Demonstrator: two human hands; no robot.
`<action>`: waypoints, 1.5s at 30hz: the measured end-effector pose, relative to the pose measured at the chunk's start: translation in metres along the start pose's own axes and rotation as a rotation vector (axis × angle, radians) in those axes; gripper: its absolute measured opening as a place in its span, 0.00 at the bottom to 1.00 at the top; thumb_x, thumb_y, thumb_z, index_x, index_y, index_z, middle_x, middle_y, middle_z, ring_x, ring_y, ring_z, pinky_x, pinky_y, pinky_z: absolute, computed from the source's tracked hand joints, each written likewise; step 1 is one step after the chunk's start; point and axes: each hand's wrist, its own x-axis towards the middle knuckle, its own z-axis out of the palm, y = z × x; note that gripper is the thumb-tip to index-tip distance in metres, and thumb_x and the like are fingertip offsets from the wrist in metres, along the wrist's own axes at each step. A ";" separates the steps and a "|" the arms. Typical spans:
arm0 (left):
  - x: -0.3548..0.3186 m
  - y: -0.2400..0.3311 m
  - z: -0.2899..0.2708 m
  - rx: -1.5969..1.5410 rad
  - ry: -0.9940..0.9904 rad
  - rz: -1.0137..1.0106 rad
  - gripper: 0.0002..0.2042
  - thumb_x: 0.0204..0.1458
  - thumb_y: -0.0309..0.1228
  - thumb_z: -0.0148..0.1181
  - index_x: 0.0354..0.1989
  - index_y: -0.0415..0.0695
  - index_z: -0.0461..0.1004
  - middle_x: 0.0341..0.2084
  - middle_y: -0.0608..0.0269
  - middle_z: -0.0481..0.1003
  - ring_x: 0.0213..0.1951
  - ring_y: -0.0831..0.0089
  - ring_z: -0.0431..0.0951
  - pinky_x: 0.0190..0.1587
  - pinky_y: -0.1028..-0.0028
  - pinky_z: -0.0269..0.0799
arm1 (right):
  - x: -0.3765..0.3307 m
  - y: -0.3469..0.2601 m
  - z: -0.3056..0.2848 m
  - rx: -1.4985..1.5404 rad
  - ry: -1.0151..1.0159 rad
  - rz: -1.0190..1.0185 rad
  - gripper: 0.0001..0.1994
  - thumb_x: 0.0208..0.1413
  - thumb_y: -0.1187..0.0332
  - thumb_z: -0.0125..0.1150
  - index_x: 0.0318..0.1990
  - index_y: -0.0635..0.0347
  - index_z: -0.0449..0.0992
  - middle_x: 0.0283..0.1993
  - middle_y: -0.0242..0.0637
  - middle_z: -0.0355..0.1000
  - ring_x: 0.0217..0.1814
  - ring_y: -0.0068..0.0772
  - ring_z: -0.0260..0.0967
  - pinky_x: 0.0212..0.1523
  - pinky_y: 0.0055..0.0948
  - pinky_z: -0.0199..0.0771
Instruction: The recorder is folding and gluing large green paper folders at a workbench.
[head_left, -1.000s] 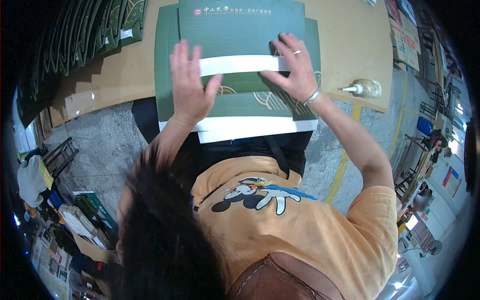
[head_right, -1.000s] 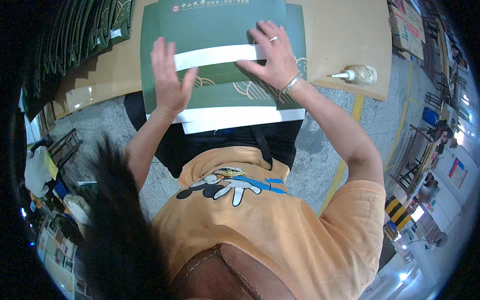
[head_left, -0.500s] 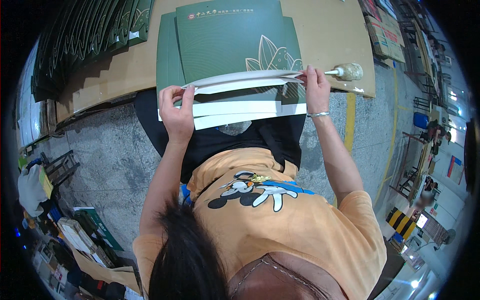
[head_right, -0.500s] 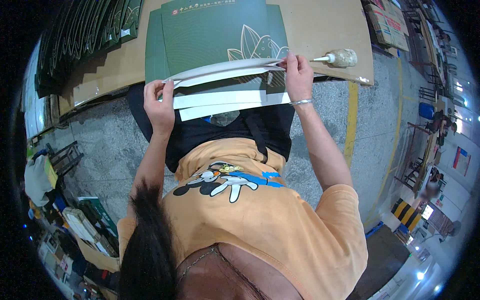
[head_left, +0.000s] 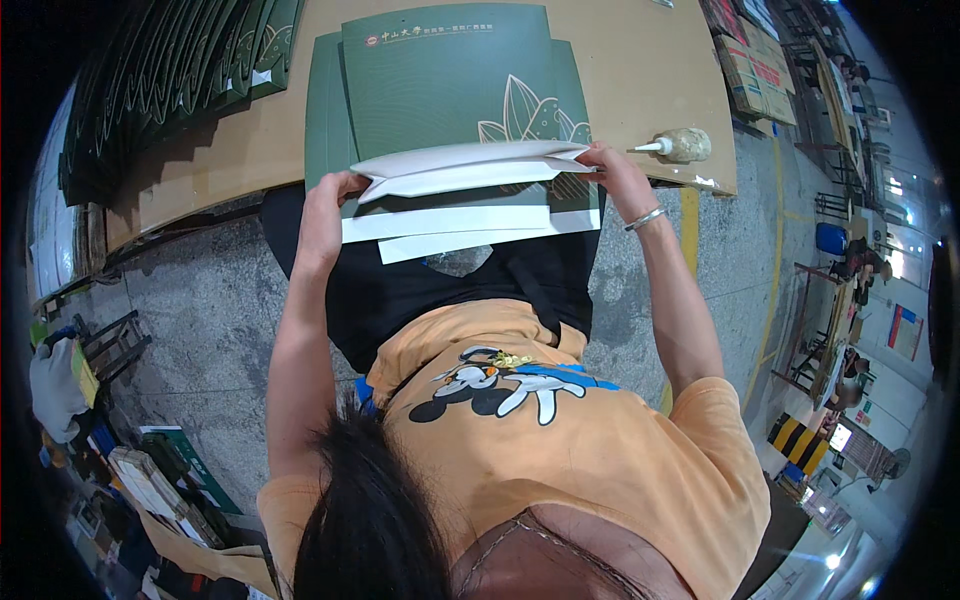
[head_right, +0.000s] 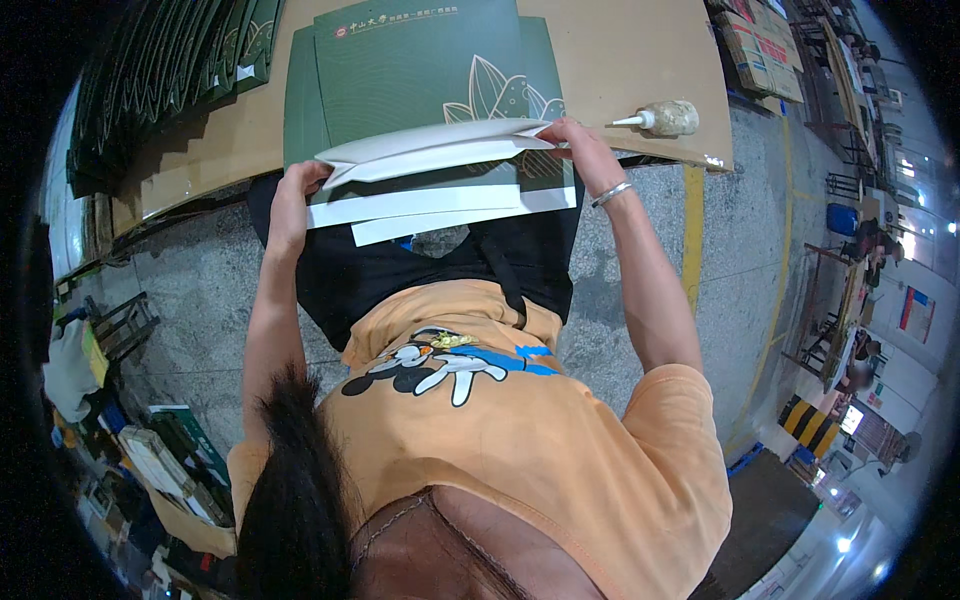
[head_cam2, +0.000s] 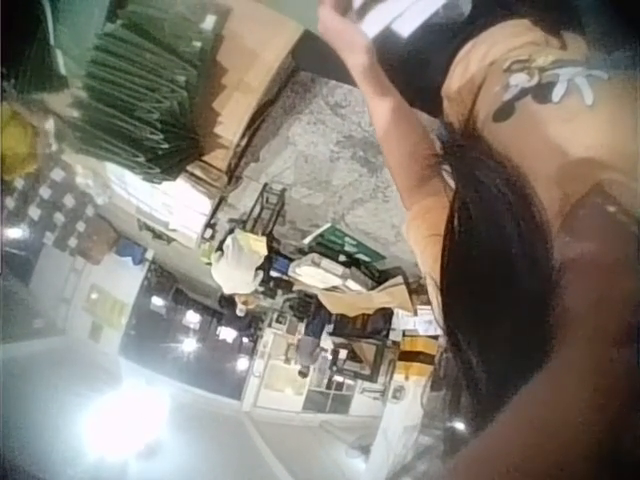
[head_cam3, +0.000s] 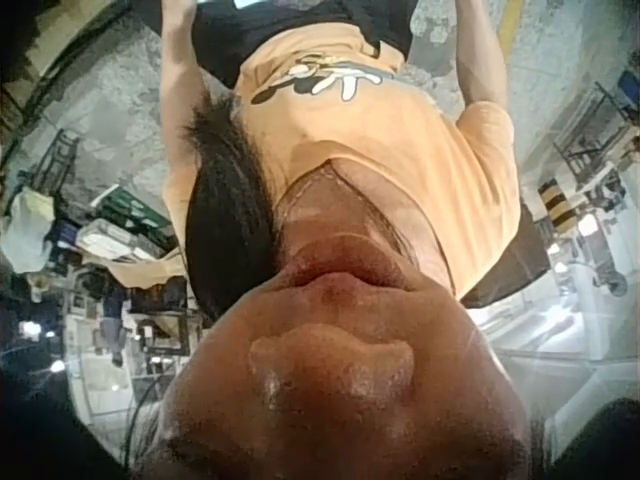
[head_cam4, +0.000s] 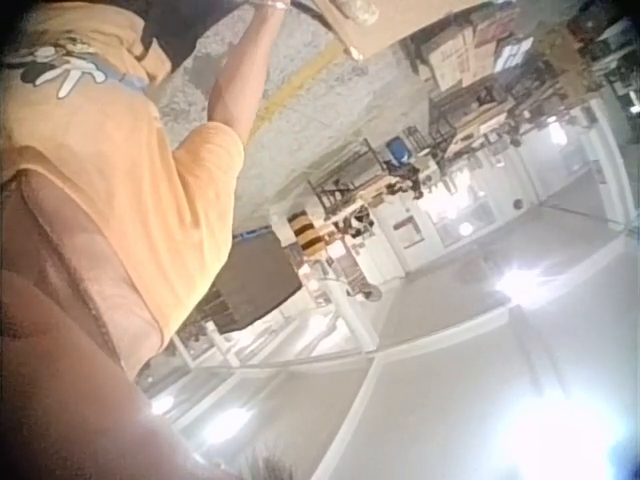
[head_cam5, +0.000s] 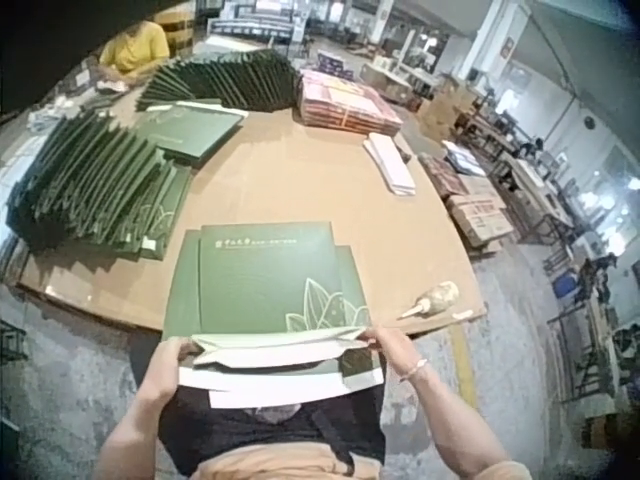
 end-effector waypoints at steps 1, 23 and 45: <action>0.002 0.001 0.000 -0.093 -0.016 -0.032 0.26 0.60 0.44 0.39 0.45 0.31 0.75 0.43 0.56 0.77 0.46 0.70 0.72 0.54 0.69 0.60 | 0.001 -0.003 -0.002 -0.001 -0.004 -0.002 0.17 0.60 0.60 0.43 0.42 0.62 0.75 0.45 0.35 0.72 0.50 0.26 0.67 0.52 0.28 0.66; 0.004 0.049 0.042 0.726 0.168 -0.181 0.20 0.50 0.38 0.50 0.38 0.31 0.77 0.37 0.37 0.76 0.44 0.44 0.76 0.50 0.58 0.69 | 0.017 -0.027 0.053 -0.949 0.344 0.001 0.16 0.43 0.63 0.61 0.32 0.72 0.79 0.34 0.59 0.75 0.39 0.57 0.75 0.44 0.43 0.75; 0.021 0.035 0.030 0.845 0.194 -0.092 0.18 0.42 0.30 0.53 0.37 0.28 0.77 0.36 0.34 0.75 0.44 0.43 0.76 0.50 0.59 0.70 | 0.006 0.024 0.060 -0.581 0.572 -0.048 0.19 0.46 0.60 0.65 0.40 0.66 0.79 0.36 0.51 0.78 0.39 0.47 0.77 0.43 0.37 0.74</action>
